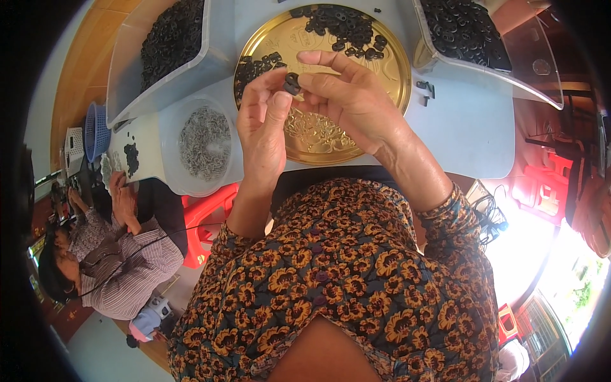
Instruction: The person sorts and inspects small black plastic or rubber components by hand on a gold tray.
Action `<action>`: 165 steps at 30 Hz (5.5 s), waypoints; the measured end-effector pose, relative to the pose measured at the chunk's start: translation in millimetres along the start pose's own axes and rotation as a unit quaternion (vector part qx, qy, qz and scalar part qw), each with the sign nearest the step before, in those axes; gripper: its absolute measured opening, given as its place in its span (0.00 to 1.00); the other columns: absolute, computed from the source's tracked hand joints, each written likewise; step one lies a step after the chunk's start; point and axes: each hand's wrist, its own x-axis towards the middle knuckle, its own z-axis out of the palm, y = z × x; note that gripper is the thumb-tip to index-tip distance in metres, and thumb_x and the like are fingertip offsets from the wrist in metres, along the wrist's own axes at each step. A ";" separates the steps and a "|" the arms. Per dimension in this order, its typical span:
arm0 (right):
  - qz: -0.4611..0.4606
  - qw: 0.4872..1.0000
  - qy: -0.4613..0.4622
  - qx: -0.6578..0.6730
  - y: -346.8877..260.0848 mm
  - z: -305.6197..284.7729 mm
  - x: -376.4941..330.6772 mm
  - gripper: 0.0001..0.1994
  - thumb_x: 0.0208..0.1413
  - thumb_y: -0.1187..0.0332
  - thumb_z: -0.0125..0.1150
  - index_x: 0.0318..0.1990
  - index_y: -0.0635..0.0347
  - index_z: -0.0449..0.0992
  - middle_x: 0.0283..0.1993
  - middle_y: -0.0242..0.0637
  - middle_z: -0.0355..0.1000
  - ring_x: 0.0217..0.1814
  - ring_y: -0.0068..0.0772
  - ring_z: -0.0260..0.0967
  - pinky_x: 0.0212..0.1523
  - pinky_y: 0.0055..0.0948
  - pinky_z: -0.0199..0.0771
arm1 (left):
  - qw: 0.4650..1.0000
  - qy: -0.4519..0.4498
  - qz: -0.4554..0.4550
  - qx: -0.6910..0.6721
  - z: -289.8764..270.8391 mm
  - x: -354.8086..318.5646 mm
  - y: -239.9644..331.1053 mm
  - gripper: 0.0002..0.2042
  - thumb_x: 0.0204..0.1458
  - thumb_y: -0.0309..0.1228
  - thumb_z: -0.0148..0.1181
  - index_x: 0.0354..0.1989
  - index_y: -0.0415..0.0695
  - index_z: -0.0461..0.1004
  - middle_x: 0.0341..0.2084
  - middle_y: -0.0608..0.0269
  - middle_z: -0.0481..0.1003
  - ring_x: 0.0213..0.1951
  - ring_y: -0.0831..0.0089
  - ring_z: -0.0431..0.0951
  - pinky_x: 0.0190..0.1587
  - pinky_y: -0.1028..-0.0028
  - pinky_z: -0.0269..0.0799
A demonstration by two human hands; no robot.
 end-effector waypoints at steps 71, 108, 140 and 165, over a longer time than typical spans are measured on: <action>-0.107 0.993 -0.018 0.041 11.4 26.0 -27.1 0.22 0.58 0.75 0.60 0.60 0.66 0.63 0.41 0.36 0.75 0.42 0.24 0.71 0.46 0.25 0.73 | 0.972 -0.174 0.048 -0.149 -3.3 7.2 6.0 0.13 0.58 0.32 0.58 0.48 0.43 0.67 0.51 0.47 0.70 0.51 0.67 0.73 0.46 0.73 0.72; -0.084 0.989 -0.091 0.080 14.7 64.1 -24.7 0.22 0.59 0.75 0.58 0.61 0.62 0.63 0.45 0.35 0.75 0.43 0.23 0.73 0.44 0.24 0.76 | 0.964 -0.162 0.203 -0.059 -25.3 8.6 42.5 0.14 0.54 0.33 0.63 0.46 0.44 0.67 0.41 0.51 0.75 0.51 0.55 0.71 0.53 0.61 0.69; -0.550 0.649 0.334 -0.407 -102.9 -2.6 -35.0 0.10 0.55 0.77 0.62 0.43 0.71 0.77 0.42 0.42 0.78 0.33 0.20 0.73 0.40 0.18 0.74 | 0.974 -0.164 0.155 -0.009 -20.8 12.4 29.8 0.18 0.52 0.27 0.62 0.50 0.37 0.68 0.53 0.44 0.67 0.56 0.60 0.68 0.59 0.60 0.63; -0.162 0.484 0.065 -0.857 -29.7 -49.6 53.9 0.15 0.48 0.68 0.62 0.47 0.54 0.76 0.43 0.37 0.70 0.41 0.43 0.74 0.40 0.39 0.75 | 0.984 -0.162 0.037 -0.062 -36.9 -16.2 5.1 0.12 0.56 0.20 0.53 0.49 0.34 0.69 0.48 0.52 0.70 0.54 0.64 0.70 0.60 0.63 0.63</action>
